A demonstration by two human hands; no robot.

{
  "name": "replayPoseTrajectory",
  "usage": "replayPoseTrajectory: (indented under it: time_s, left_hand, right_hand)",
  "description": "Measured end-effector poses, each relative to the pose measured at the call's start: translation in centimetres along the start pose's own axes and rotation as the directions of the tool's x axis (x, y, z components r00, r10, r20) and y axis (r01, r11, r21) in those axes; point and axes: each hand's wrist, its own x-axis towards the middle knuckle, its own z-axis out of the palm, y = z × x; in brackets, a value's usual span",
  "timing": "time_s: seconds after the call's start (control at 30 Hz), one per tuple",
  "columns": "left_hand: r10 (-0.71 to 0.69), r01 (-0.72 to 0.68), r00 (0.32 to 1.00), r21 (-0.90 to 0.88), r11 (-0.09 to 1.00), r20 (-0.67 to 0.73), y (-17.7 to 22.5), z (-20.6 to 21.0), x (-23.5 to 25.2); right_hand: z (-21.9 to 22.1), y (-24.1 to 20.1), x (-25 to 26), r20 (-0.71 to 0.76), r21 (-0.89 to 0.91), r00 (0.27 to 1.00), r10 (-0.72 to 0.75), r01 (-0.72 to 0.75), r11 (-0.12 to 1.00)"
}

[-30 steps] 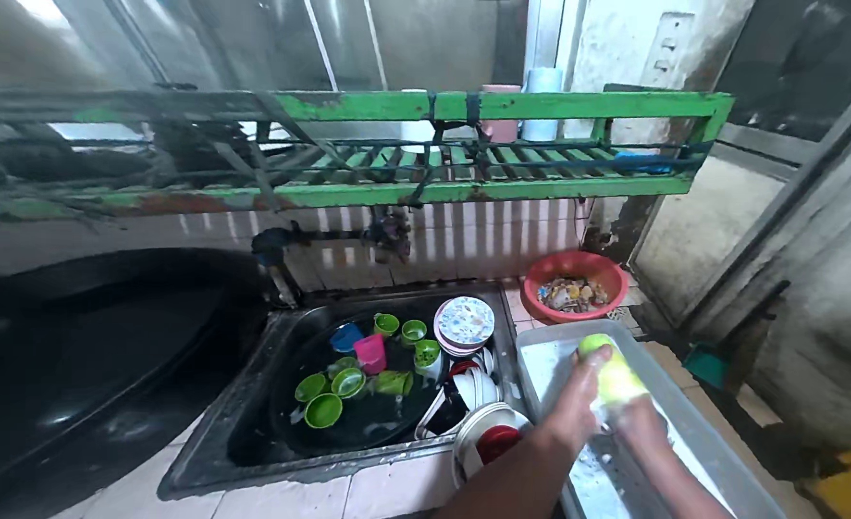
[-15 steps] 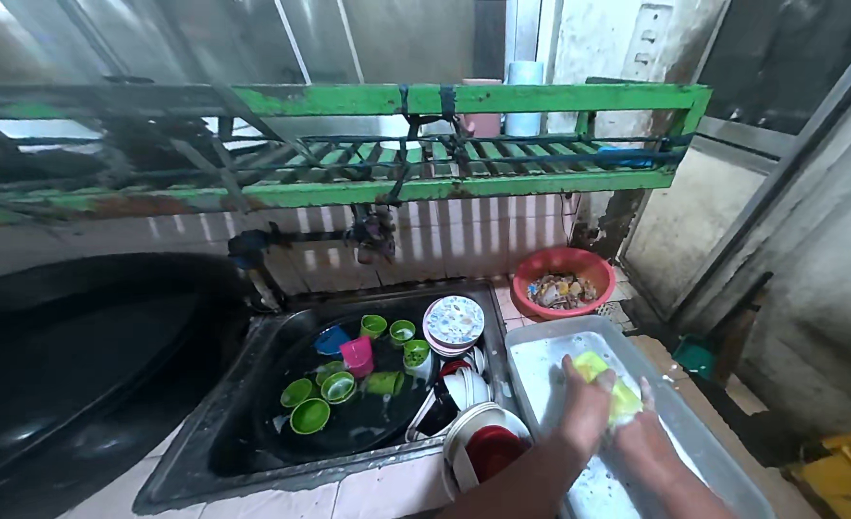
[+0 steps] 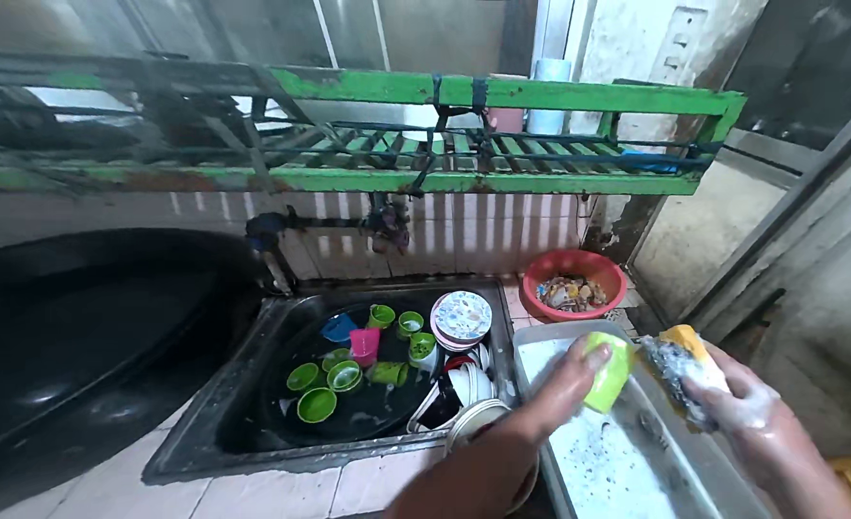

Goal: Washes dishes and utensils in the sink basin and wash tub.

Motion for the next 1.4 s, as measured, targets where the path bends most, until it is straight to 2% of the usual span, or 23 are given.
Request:
replayPoseTrajectory:
  time_s: [0.07,0.13,0.17,0.27,0.3,0.47,0.53,0.6,0.67,0.73,0.77,0.8,0.87,0.93,0.97,1.0,1.07,1.13,1.2,1.27,1.3,1.33,1.4]
  left_hand:
    - [-0.072,0.048,0.995,-0.293,0.955,-0.07,1.4,2.5,-0.9]
    - [-0.117,0.071,0.989,-0.408,0.91,-0.091,2.0,4.6,-1.8]
    - [-0.139,0.079,0.984,-0.43,0.899,-0.109,1.9,5.3,-2.1]
    - [-0.206,0.122,0.971,-0.484,0.867,-0.124,1.4,6.2,-2.7]
    - [-0.205,0.115,0.969,-0.483,0.868,-0.137,1.6,6.0,-2.6]
    - [-0.133,0.017,0.974,-0.524,0.852,-0.184,1.0,3.6,-1.3]
    - [-0.141,0.063,0.98,-0.453,0.889,-0.141,1.0,3.6,-1.9]
    - [-0.164,0.142,0.986,-0.334,0.932,-0.041,1.4,4.1,-2.6]
    - [-0.114,0.116,0.993,-0.099,0.988,0.026,1.2,4.7,-2.4]
    - [-0.038,0.024,0.999,0.336,0.941,0.037,0.9,4.9,-1.9]
    - [0.012,-0.019,1.0,0.417,0.909,0.019,0.7,5.1,-1.8]
    - [-0.005,0.003,1.0,0.349,0.937,0.006,0.9,5.1,-1.9]
    - [-0.133,0.136,0.991,-0.127,0.983,0.031,2.0,4.5,-2.7]
    - [-0.21,0.247,0.969,-0.484,0.839,0.13,2.9,4.0,-2.8]
    - [-0.214,0.277,0.96,-0.509,0.815,0.18,3.2,3.8,-2.7]
    - [-0.211,0.277,0.958,-0.434,0.857,0.196,3.2,3.8,-2.6]
    - [-0.175,0.181,0.977,-0.038,0.983,0.126,2.8,4.2,-2.4]
    - [-0.101,0.088,0.994,0.228,0.97,0.047,2.3,5.1,-1.9]
    - [-0.109,0.112,0.992,-0.039,0.993,0.063,2.6,4.8,-2.0]
    - [-0.158,0.214,0.975,-0.468,0.858,0.157,3.1,4.2,-2.4]
    - [-0.154,0.255,0.962,-0.55,0.795,0.224,3.3,3.9,-2.3]
    - [-0.148,0.267,0.955,-0.525,0.808,0.258,3.4,3.8,-2.2]
    - [-0.138,0.179,0.971,-0.207,0.962,0.197,3.3,4.0,-2.0]
  right_hand:
    - [2.4,0.3,-1.5,-0.038,-0.113,0.967,-0.253,0.248,0.962]
    - [5.3,0.8,-1.6,-0.113,-0.208,0.901,-0.419,0.391,0.897]
    - [5.5,0.7,-0.8,-0.146,-0.222,0.905,-0.4,0.364,0.905]
    - [4.6,-0.6,1.9,-0.222,-0.13,0.973,-0.057,0.028,0.991]
    - [4.7,-0.5,2.0,-0.241,-0.106,0.97,-0.034,0.008,0.994]
    - [8.8,1.9,-2.5,-0.181,-0.206,0.882,-0.435,0.398,0.894]
    - [7.8,1.1,-1.0,-0.152,-0.212,0.914,-0.375,0.341,0.916]
    - [5.5,-0.7,1.5,-0.151,-0.271,0.971,-0.187,0.142,0.952]
    - [4.4,-1.9,3.1,-0.111,-0.415,0.992,-0.064,0.012,0.91]
    - [5.1,-2.7,2.5,-0.015,-0.603,0.992,-0.128,0.093,0.792]
    - [5.6,-2.5,2.3,0.006,-0.626,0.981,-0.196,0.156,0.764]
    - [5.7,-2.4,2.3,-0.005,-0.573,0.978,-0.209,0.169,0.802]
    - [4.8,-1.4,2.9,-0.09,-0.233,0.99,-0.113,0.089,0.968]
    - [3.8,0.7,3.7,-0.175,0.169,0.984,-0.027,0.057,0.984]
    - [3.6,0.7,3.7,-0.191,0.22,0.981,-0.018,0.061,0.974]
    - [3.5,0.0,3.6,-0.19,0.128,0.981,-0.034,0.059,0.99]
    - [3.8,-1.7,3.4,-0.091,-0.303,0.986,-0.14,0.106,0.947]
    - [4.6,-2.3,3.0,-0.008,-0.506,0.976,-0.219,0.185,0.843]
    - [4.1,-1.6,3.1,-0.08,-0.294,0.975,-0.21,0.178,0.939]
    - [3.4,0.7,3.4,-0.185,0.117,0.976,-0.118,0.141,0.983]
    - [3.2,1.1,3.3,-0.204,0.223,0.976,-0.076,0.122,0.967]
    - [3.0,0.9,3.2,-0.217,0.199,0.974,-0.073,0.118,0.973]
    - [3.1,-0.7,2.9,-0.177,-0.106,0.969,-0.174,0.157,0.982]
